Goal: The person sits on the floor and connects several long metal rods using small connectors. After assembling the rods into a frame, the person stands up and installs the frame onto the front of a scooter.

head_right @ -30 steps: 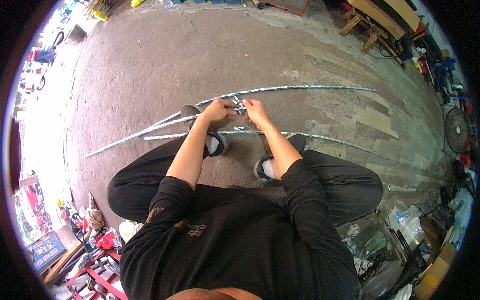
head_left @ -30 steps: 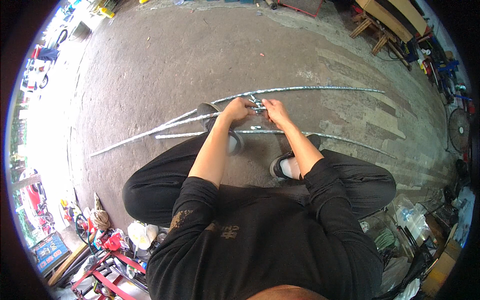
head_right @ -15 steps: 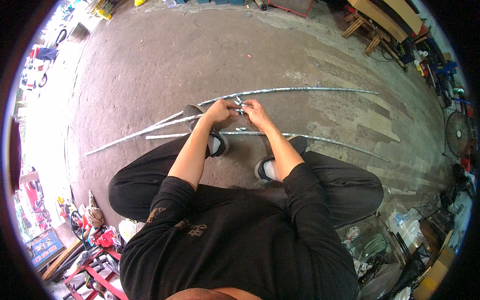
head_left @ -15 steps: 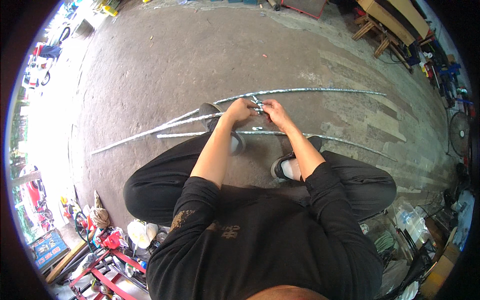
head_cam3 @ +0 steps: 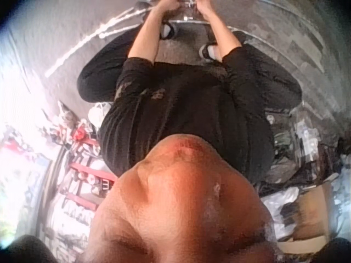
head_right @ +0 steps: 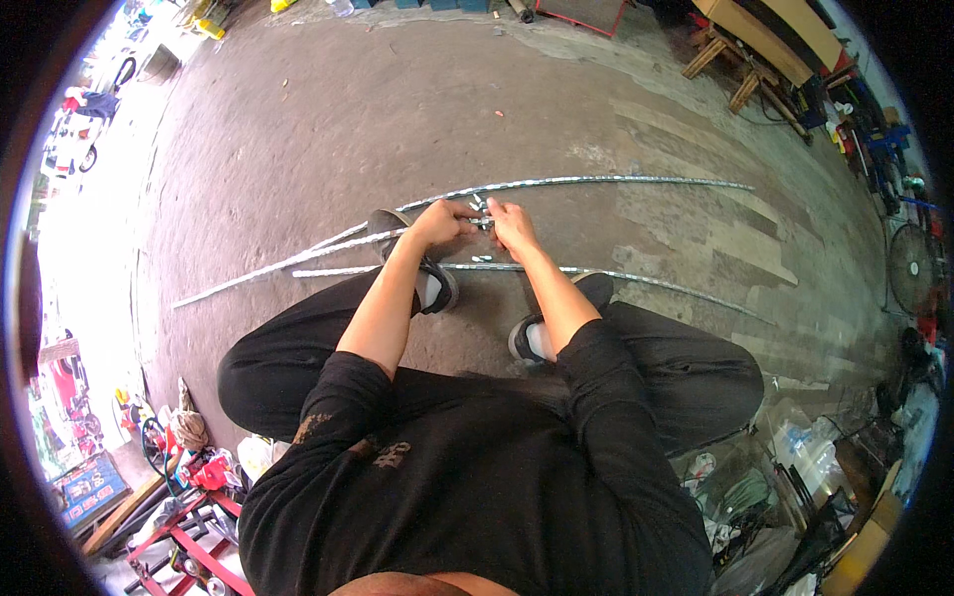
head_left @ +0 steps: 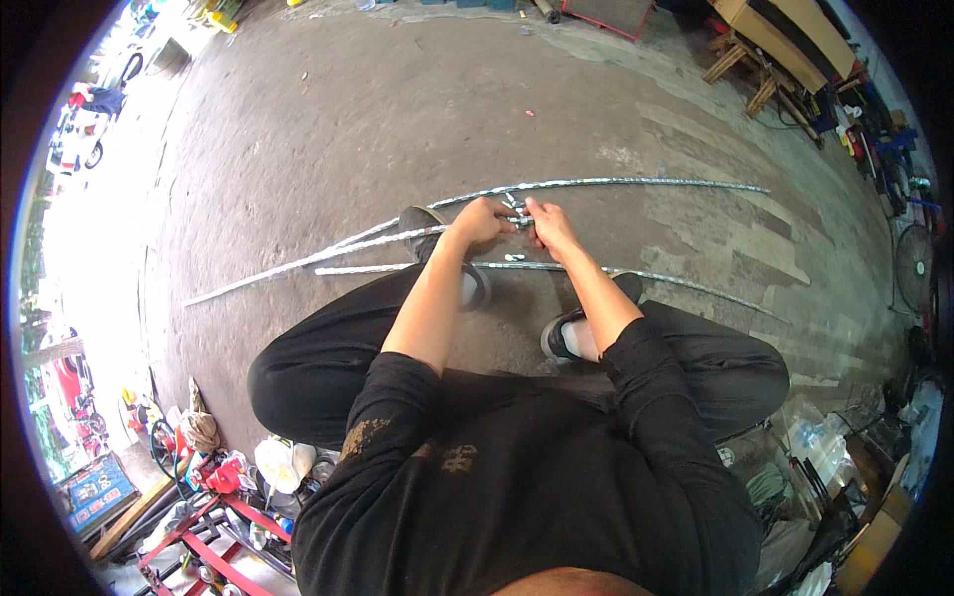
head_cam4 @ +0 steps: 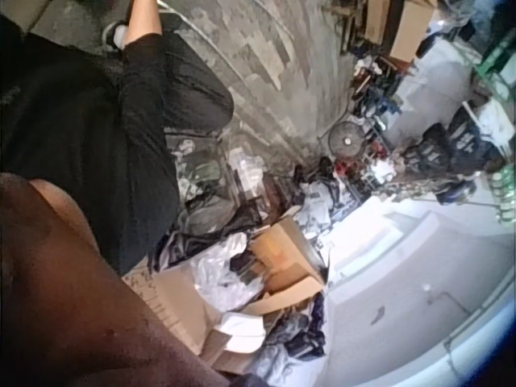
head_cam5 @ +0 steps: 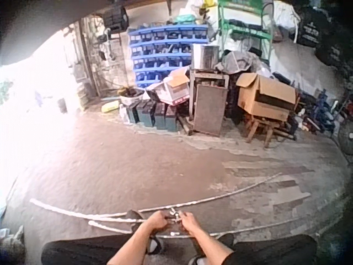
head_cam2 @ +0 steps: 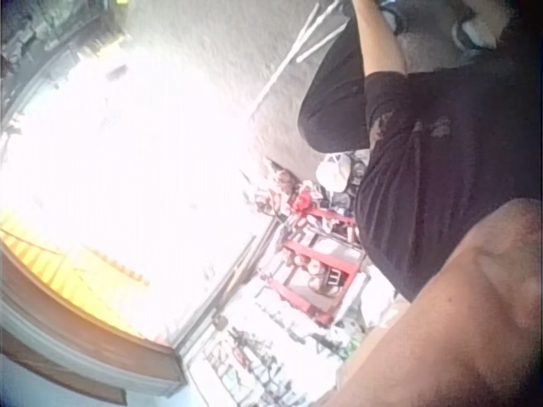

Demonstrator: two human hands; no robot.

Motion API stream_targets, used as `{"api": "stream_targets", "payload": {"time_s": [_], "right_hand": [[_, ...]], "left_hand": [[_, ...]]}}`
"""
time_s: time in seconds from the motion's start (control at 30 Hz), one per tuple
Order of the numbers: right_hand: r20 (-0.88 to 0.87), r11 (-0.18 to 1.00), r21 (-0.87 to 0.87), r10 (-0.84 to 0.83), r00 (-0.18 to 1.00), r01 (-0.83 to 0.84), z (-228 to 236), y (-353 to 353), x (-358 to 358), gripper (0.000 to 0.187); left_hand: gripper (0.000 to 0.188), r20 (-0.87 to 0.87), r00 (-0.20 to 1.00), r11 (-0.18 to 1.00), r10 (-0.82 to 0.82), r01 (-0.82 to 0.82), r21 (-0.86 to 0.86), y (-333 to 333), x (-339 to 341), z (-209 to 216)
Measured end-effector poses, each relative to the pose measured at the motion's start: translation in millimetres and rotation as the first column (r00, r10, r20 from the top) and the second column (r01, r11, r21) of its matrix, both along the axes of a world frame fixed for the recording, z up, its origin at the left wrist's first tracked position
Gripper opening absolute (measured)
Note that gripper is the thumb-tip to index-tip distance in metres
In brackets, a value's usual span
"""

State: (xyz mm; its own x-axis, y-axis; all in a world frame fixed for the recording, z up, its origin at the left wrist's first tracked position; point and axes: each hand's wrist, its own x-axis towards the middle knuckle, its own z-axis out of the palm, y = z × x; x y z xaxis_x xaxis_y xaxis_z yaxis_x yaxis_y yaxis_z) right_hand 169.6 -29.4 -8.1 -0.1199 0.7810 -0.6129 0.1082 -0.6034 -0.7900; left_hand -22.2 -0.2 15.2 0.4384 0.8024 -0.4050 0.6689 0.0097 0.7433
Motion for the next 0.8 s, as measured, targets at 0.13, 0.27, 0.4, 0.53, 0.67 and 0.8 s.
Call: {"api": "stream_targets", "payload": {"time_s": [0.13,0.27,0.4,0.53,0.67,0.8], "right_hand": [[-0.050,0.965,0.239,-0.095,0.994,0.104,2,-11,-10,0.041],[-0.029,0.983,0.183,-0.019,0.999,0.024,-10,-7,-5,0.040],[-0.057,0.999,0.040,-0.016,0.998,0.018,5,-7,-7,0.037],[-0.054,0.926,0.364,-0.082,0.995,0.097,-17,-10,-9,0.042],[-0.002,0.999,0.042,0.015,1.000,-0.015,-7,-4,-8,0.036],[0.001,0.972,0.224,-0.077,0.997,0.074,-20,-12,-8,0.033]], "left_hand": [[0.038,-0.002,1.000,1.000,-0.005,0.005,0.000,1,-2,-4],[0.038,0.011,1.000,1.000,-0.023,0.023,0.010,2,0,0],[0.040,0.032,0.999,1.000,0.007,-0.007,0.013,1,-3,-6],[0.039,0.019,1.000,1.000,-0.015,0.015,-0.021,4,2,-1],[0.038,0.002,1.000,1.000,0.002,-0.002,0.007,0,0,2],[0.037,0.014,1.000,1.000,0.003,-0.003,-0.013,2,4,0]]}}
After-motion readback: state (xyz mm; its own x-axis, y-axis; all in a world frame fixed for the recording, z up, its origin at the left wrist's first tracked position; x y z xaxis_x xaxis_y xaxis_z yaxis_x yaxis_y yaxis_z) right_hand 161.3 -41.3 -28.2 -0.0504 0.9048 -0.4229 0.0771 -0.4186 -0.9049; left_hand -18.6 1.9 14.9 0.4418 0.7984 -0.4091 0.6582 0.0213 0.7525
